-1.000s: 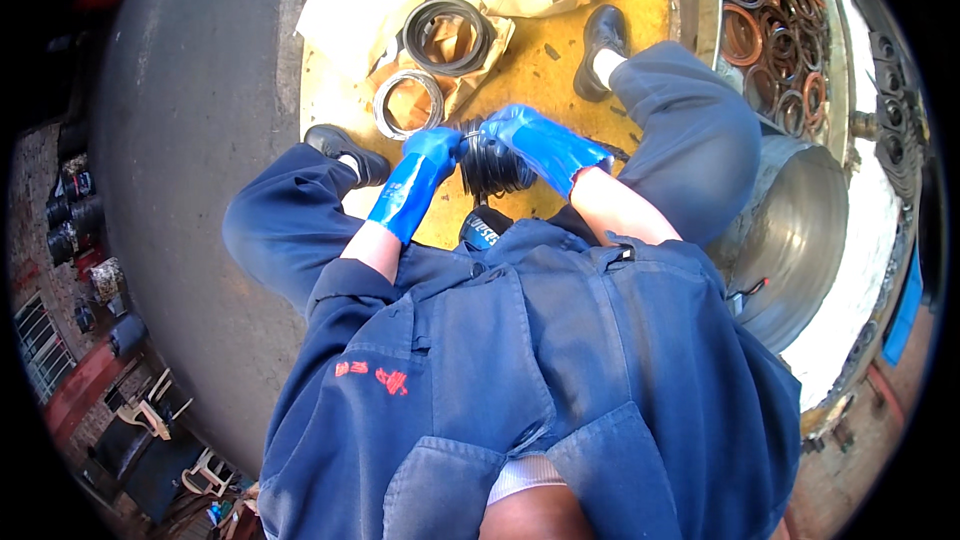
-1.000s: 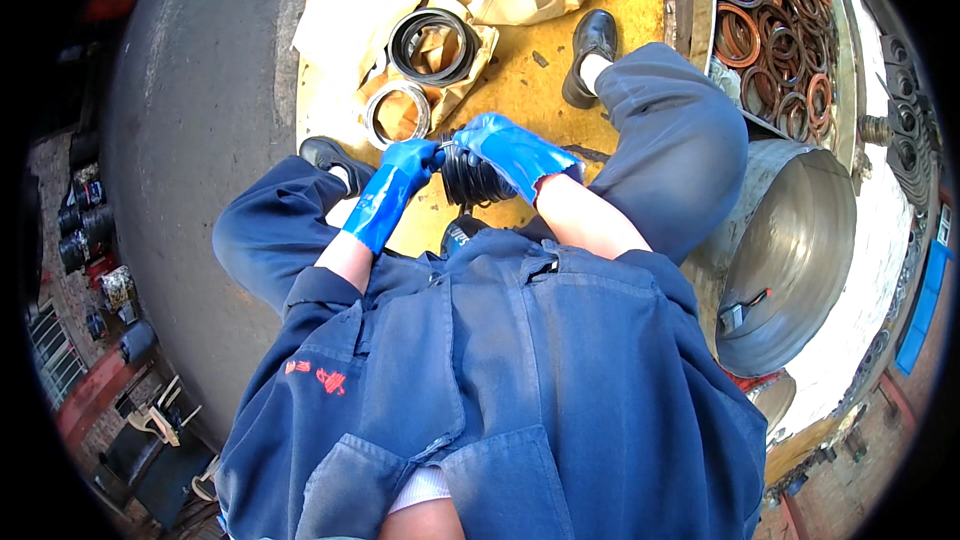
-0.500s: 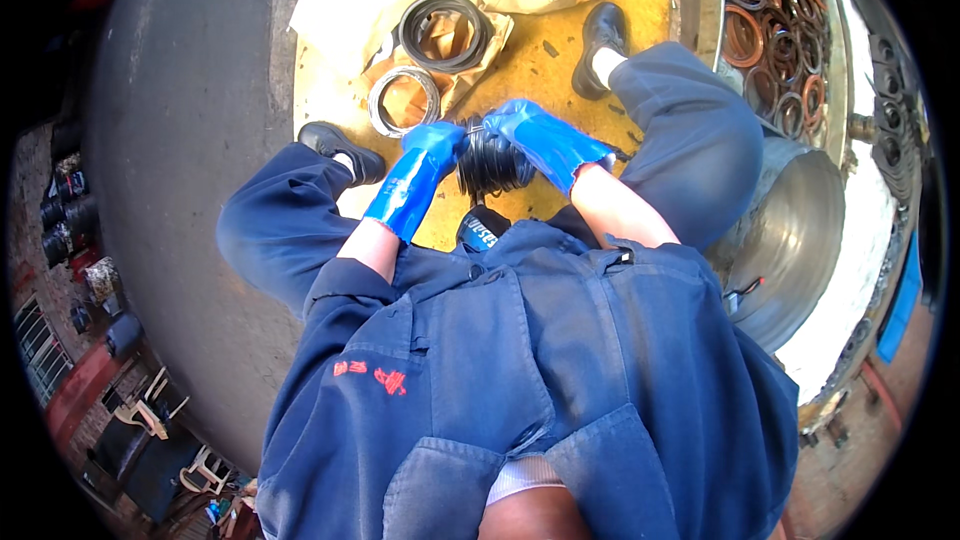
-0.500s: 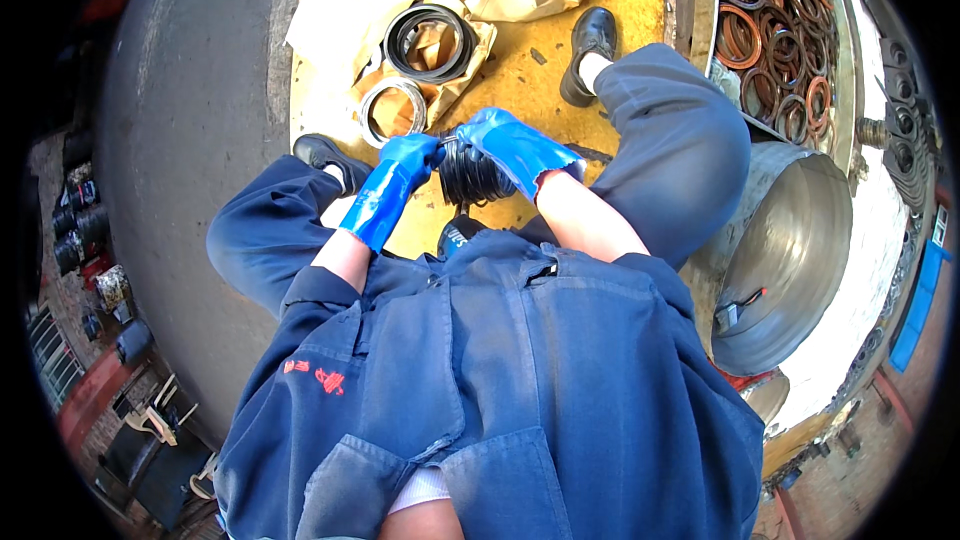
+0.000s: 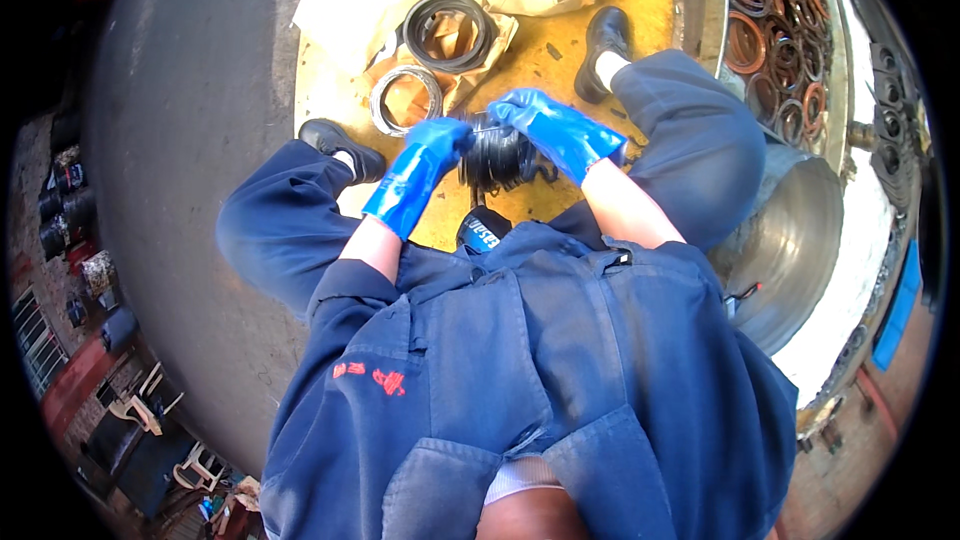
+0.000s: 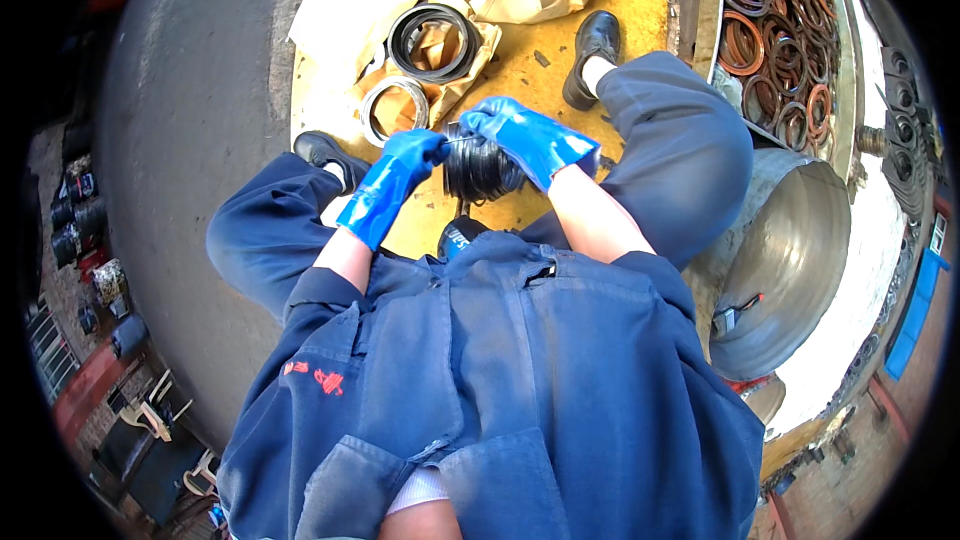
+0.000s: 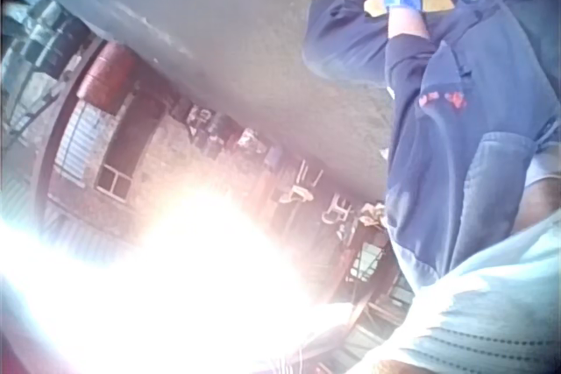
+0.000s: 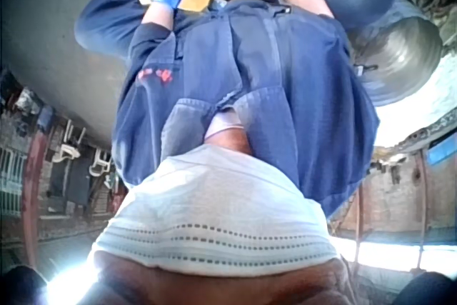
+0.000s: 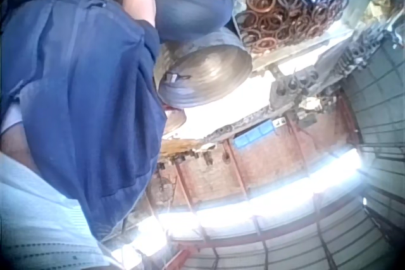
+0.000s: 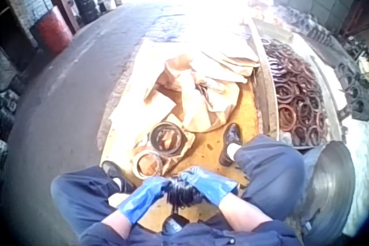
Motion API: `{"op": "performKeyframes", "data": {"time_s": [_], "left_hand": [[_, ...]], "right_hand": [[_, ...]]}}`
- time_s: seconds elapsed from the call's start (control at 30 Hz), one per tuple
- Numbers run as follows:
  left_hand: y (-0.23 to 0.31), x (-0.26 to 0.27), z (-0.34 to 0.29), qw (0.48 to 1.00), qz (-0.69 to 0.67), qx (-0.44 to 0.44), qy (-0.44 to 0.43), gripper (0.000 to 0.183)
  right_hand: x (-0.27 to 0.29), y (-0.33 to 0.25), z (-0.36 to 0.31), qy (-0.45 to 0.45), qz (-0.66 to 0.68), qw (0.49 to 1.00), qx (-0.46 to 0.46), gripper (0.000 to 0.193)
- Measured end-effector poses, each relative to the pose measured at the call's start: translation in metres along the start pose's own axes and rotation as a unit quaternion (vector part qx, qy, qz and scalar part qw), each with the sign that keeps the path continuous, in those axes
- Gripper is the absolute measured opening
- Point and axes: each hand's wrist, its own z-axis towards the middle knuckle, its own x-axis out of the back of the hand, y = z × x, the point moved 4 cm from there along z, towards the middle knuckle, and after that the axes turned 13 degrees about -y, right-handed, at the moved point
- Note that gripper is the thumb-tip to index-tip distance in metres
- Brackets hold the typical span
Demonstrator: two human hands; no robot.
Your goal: The person picks up metal gaskets, cleans them using a brush, and places them into a large paper bag on the floor.
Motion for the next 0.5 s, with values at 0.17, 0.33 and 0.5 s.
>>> {"op": "performKeyframes", "data": {"time_s": [0.17,0.33,0.5], "left_hand": [[-0.003,0.004,0.004,1.0,0.006,-0.017,0.001,0.012],[-0.013,-0.008,-0.001,1.0,0.019,-0.02,-0.011,0.024],[0.014,-0.001,0.004,0.996,0.061,-0.068,-0.014,0.024]], "right_hand": [[0.01,0.014,-0.001,-0.075,0.037,0.996,0.006,0.032],[-0.001,0.008,0.01,-0.06,0.024,0.998,-0.016,0.029],[0.03,0.077,0.054,-0.017,-0.279,0.959,0.038,0.03]]}}
